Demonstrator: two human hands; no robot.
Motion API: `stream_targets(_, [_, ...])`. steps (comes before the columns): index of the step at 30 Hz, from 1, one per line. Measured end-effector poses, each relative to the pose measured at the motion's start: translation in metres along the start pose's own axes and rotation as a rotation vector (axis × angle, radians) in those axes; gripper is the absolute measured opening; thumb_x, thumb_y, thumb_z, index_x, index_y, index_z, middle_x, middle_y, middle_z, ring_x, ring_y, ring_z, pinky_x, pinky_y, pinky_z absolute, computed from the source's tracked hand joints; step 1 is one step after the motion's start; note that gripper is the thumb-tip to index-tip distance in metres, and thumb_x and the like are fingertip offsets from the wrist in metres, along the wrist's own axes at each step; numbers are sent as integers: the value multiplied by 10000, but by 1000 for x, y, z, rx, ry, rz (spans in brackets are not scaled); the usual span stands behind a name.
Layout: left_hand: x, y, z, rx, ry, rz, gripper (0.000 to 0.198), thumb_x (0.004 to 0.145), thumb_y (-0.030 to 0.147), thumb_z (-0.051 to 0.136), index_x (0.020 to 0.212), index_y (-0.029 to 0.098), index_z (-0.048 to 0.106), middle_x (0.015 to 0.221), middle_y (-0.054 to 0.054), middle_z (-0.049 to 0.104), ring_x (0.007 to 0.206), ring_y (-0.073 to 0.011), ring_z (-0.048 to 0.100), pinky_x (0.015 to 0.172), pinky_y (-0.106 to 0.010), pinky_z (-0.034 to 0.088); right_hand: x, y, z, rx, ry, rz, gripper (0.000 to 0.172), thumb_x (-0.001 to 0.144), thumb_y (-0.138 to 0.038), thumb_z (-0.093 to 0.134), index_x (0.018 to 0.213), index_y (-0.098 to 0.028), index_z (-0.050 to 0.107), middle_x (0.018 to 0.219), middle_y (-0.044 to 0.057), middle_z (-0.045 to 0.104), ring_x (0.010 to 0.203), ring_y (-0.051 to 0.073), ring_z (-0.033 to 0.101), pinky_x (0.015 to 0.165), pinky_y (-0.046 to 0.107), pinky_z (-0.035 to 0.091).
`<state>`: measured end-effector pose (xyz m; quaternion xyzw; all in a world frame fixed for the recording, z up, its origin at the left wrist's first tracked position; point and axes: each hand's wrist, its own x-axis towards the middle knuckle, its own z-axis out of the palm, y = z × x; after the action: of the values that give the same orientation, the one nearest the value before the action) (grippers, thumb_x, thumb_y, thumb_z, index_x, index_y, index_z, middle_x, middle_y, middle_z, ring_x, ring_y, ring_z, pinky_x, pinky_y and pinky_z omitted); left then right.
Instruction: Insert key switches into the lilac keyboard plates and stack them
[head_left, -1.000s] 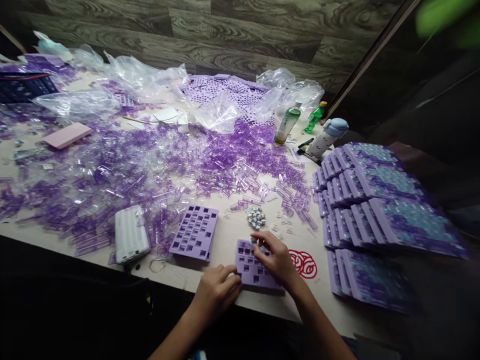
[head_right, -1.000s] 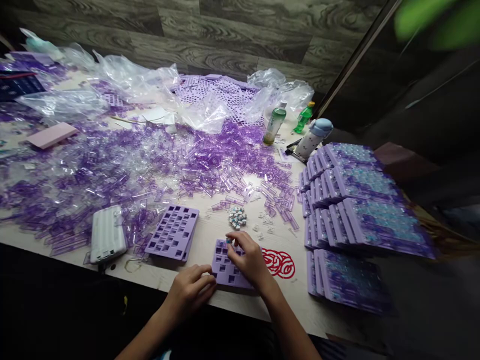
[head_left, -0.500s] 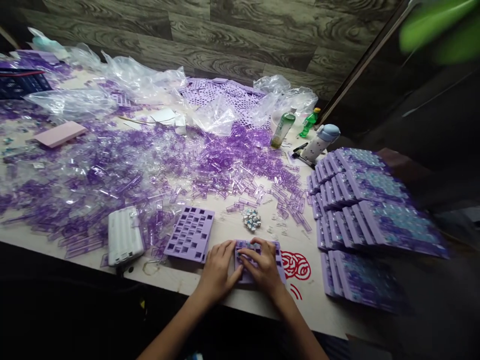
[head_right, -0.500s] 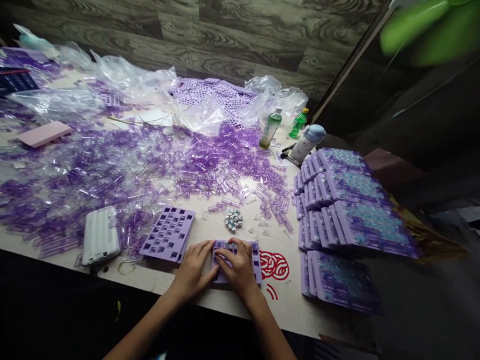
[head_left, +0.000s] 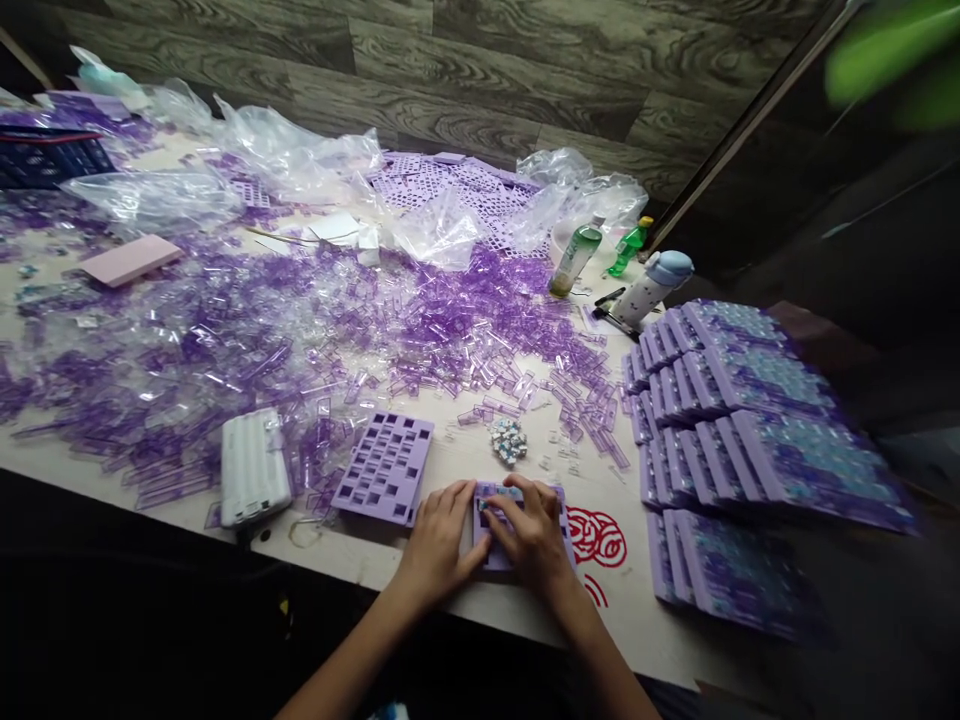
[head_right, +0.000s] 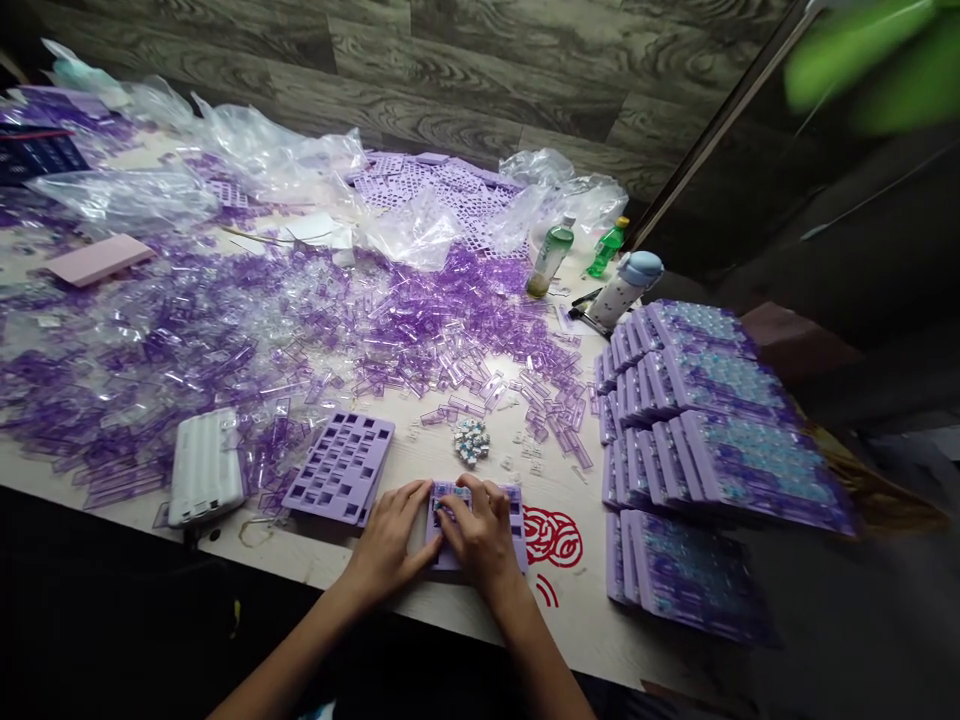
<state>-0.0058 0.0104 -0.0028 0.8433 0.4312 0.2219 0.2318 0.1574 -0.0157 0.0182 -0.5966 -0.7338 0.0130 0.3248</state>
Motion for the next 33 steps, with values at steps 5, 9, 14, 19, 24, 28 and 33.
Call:
stream_targets(5, [1, 1, -2, 0, -17, -10, 623, 764, 325, 564, 1326, 158, 356, 1257, -129, 486, 1127, -276, 450, 938, -423, 372, 6, -1, -1, -82, -97, -22, 115, 767, -215, 683, 876, -230, 650, 1108, 52, 517, 1042, 245, 416, 907, 361, 337])
stream_targets(9, [1, 1, -2, -12, -21, -14, 629, 764, 331, 563, 1333, 173, 347, 1260, -130, 483, 1124, -282, 451, 932, -431, 371, 14, -2, -4, -96, -169, -7, 165, 719, -176, 722, 858, -227, 648, 1109, 64, 514, 1068, 270, 401, 913, 391, 356])
stream_targets(14, [0, 0, -1, -19, -16, -9, 624, 777, 331, 558, 1336, 166, 336, 1267, -132, 478, 1132, -279, 437, 935, -436, 361, 14, 0, -11, -12, -198, -11, 194, 714, -154, 712, 878, -223, 635, 1084, 81, 508, 1063, 284, 406, 906, 431, 381])
stream_targets(19, [0, 0, -1, -37, -12, -13, 626, 785, 357, 557, 1338, 170, 332, 1276, -126, 474, 1142, -278, 429, 943, -434, 357, 35, 13, -13, 93, -136, -20, 148, 798, -185, 647, 936, -205, 597, 1014, 74, 545, 993, 257, 456, 866, 416, 395])
stream_targets(24, [0, 0, -2, -39, -29, -24, 623, 791, 388, 545, 1335, 170, 336, 1277, -130, 470, 1135, -290, 430, 944, -452, 353, 96, 17, 17, 53, -268, -226, 263, 830, -83, 577, 1075, -169, 537, 1033, 83, 560, 990, 224, 476, 839, 353, 419])
stream_targets(28, [-1, 1, -1, -41, -7, -24, 608, 793, 386, 541, 1326, 170, 347, 1254, -133, 484, 1123, -290, 441, 932, -452, 364, 127, 15, 42, -237, -436, -377, 187, 836, -123, 580, 1021, -135, 553, 975, 101, 579, 961, 251, 467, 781, 358, 406])
stream_targets(33, [-1, 0, 0, -48, 12, -10, 615, 786, 385, 549, 1324, 162, 350, 1246, -141, 488, 1123, -293, 442, 934, -458, 368, 129, 13, 49, -271, -466, -427, 78, 808, -109, 569, 882, -131, 569, 861, 100, 593, 883, 248, 475, 740, 347, 390])
